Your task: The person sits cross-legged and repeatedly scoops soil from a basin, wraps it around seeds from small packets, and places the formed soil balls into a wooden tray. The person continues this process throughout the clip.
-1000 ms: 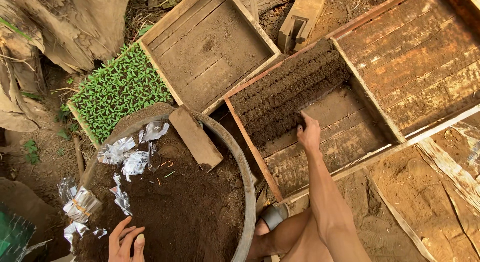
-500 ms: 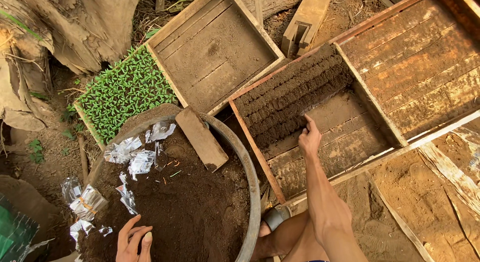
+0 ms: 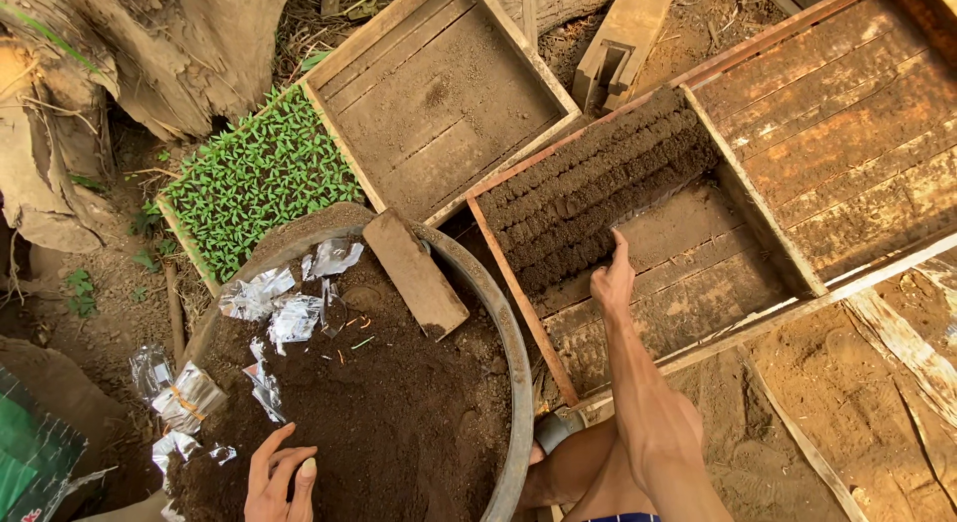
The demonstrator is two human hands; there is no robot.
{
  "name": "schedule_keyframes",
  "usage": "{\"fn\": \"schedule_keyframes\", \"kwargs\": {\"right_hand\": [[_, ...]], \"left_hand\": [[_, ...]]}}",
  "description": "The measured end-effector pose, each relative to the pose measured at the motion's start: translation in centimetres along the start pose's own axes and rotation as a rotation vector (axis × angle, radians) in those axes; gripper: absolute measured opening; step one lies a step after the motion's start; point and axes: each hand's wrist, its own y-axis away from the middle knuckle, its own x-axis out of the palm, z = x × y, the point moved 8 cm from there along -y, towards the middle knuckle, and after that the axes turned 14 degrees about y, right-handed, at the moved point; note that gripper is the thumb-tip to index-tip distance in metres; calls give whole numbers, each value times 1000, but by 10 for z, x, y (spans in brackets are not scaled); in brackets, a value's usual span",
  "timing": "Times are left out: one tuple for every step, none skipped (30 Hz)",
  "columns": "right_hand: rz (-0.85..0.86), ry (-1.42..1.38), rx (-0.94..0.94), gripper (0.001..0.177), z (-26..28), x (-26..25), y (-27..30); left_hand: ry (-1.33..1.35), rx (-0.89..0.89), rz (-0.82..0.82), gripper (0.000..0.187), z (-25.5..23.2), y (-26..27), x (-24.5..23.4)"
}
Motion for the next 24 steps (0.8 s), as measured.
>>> {"fn": "schedule_keyframes", "kwargs": {"right_hand": [[-1,0,-3,96,-5,0,-3],[5,15,-4,97,-10,2,-7],[10,30,-6,97,-14,5,-11],[12,29,-5,97,-11,3,-10],[22,13,16,100,-10,1,-10],[31,0,38,103,-10,-2,-10],[32,1,40,103,-9,-3,-6],[-24,-70,80,95,-9,-10,-6],[-80,-141,120,87,-9,-17,-4],[-79,-139,113,87,-3,-24,0],[-115,-102,113,88,2,-33,5],[-149,-62,109,90,9,-44,9],[-146,-58,97,90,11,-53,11],[-196,-38,-45,78,28,-61,12],[-247,-20,-188,67,45,-69,17],[-233,-21,-209,67,69,-77,39],[-258,-48,-381,52,103,-88,66],[-279,-76,-555,42,135,-99,95],[-265,-79,-577,42,154,-97,114],[-275,-98,-695,36,178,-98,137],[-285,-118,-814,32,201,-98,161],[-276,-119,-828,32,231,-97,185],[-267,-64,-931,20,265,-94,215],[-260,-9,-1033,16,298,-91,246]], "left_hand": [[2,1,-2,41,-1,0,0],[5,-7,-5,41,-1,0,0],[9,-16,-8,40,0,0,0],[7,-16,-8,40,0,-1,-1],[-10,-4,13,43,-1,-3,-1],[-25,8,36,46,-1,-4,0],[-26,6,38,46,-2,-4,-2],[-11,32,46,45,-5,-4,-1],[4,58,54,44,-8,-4,-2],[8,55,47,44,-15,-6,-4],[27,17,73,45,-19,-7,-4],[49,-24,95,46,-24,-6,-5],[56,-29,85,46,-25,-7,-4],[89,8,89,43,-28,-7,-5],[121,47,93,41,-31,-6,-8],[123,36,71,41,-35,-6,-9],[191,96,65,35,-44,-6,-11],[258,156,56,30,-53,-5,-12],[259,145,31,30,-56,-3,-16],[255,135,93,33,-60,-4,-13],[250,125,155,36,-64,-5,-10],[253,118,140,36,-67,-4,-13],[262,136,159,39,-73,-3,-15],[270,156,180,41,-78,-2,-17]]}}
